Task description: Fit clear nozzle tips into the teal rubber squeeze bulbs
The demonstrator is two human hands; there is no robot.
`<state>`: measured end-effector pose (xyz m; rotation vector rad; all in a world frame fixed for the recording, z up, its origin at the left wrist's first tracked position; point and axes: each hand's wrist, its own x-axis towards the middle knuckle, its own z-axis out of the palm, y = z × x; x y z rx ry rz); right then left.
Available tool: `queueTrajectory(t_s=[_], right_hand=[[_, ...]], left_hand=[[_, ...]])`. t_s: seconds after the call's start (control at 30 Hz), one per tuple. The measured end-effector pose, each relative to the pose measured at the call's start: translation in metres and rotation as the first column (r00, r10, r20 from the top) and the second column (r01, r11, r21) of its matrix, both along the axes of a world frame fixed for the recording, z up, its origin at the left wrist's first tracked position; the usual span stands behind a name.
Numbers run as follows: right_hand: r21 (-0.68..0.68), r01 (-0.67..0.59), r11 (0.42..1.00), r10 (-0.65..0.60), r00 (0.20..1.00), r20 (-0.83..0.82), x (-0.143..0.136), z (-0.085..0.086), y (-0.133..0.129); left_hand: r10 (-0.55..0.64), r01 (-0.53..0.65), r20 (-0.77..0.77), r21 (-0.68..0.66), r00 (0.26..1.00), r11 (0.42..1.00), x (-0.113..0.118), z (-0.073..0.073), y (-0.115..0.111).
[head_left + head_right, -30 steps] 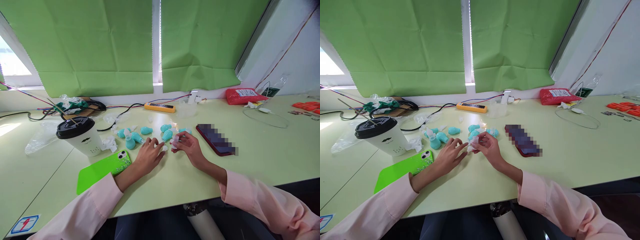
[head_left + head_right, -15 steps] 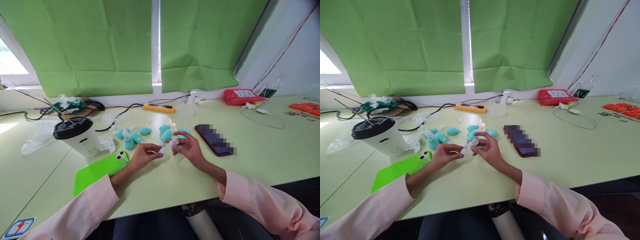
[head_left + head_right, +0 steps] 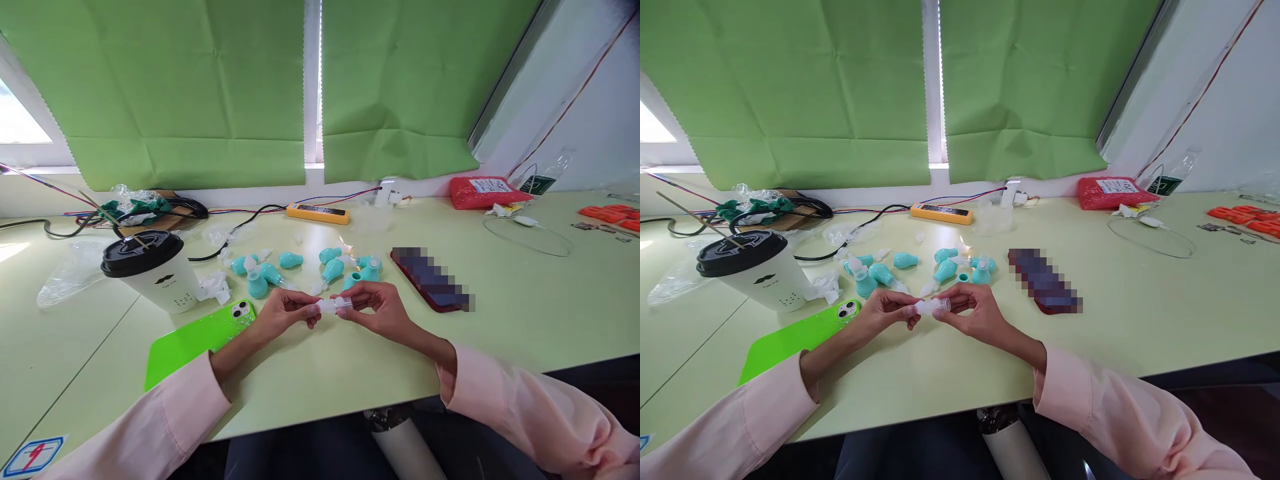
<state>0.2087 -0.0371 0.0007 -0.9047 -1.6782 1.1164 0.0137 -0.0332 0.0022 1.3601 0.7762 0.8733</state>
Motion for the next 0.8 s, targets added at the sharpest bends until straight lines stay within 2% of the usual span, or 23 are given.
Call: queueTrajectory(t_s=[0.1, 0.3, 0.37, 0.4, 0.43, 0.5, 0.57, 0.6, 0.63, 0.7, 0.77, 0.8], right_hand=[[0.024, 0.048, 0.999, -0.049, 0.998, 0.045, -0.001, 0.000, -0.001], [-0.020, 0.028, 0.999, -0.028, 0.999, 0.037, -0.002, 0.003, -0.002], [0.023, 0.058, 0.998, -0.059, 0.998, 0.036, -0.001, 0.004, -0.001], [0.046, 0.087, 0.995, -0.088, 0.996, 0.022, -0.001, 0.006, 0.000], [0.060, 0.116, 0.991, -0.116, 0.993, -0.007, 0.001, 0.007, 0.001], [0.061, 0.168, 0.984, -0.163, 0.983, -0.090, 0.004, 0.011, 0.003], [0.065, 0.210, 0.976, -0.197, 0.967, -0.161, 0.006, 0.015, 0.006], [0.076, 0.230, 0.970, -0.213, 0.960, -0.182, 0.008, 0.016, 0.008], [0.089, 0.250, 0.964, -0.230, 0.954, -0.194, 0.009, 0.017, 0.009], [0.107, 0.275, 0.955, -0.250, 0.947, -0.201, 0.011, 0.018, 0.012], [0.114, 0.282, 0.953, -0.257, 0.947, -0.195, 0.012, 0.018, 0.014], [0.119, 0.287, 0.950, -0.262, 0.946, -0.189, 0.013, 0.018, 0.015]], left_hand=[[-0.001, 0.002, -0.048, 0.016, 0.999, 1.000, -0.001, 0.002, -0.001], [0.066, -0.058, -0.132, 0.059, 0.989, 0.997, -0.002, 0.005, 0.000], [0.112, -0.079, -0.212, 0.158, 0.971, 0.984, -0.003, 0.004, 0.000], [0.152, -0.080, -0.282, 0.250, 0.947, 0.965, -0.003, 0.002, 0.001], [0.206, -0.060, -0.371, 0.370, 0.905, 0.927, -0.003, 0.000, 0.001], [0.349, 0.078, -0.551, 0.608, 0.758, 0.790, -0.002, -0.006, 0.002], [0.489, 0.270, -0.657, 0.716, 0.574, 0.644, -0.002, -0.011, 0.003], [0.542, 0.342, -0.680, 0.724, 0.494, 0.599, -0.002, -0.012, 0.003], [0.582, 0.387, -0.692, 0.722, 0.428, 0.574, -0.003, -0.011, 0.004], [0.624, 0.430, -0.704, 0.706, 0.339, 0.562, -0.008, -0.005, 0.004], [0.616, 0.450, -0.733, 0.672, 0.289, 0.588, -0.019, 0.008, 0.003], [0.577, 0.467, -0.774, 0.624, 0.262, 0.626, -0.027, 0.015, 0.002]])
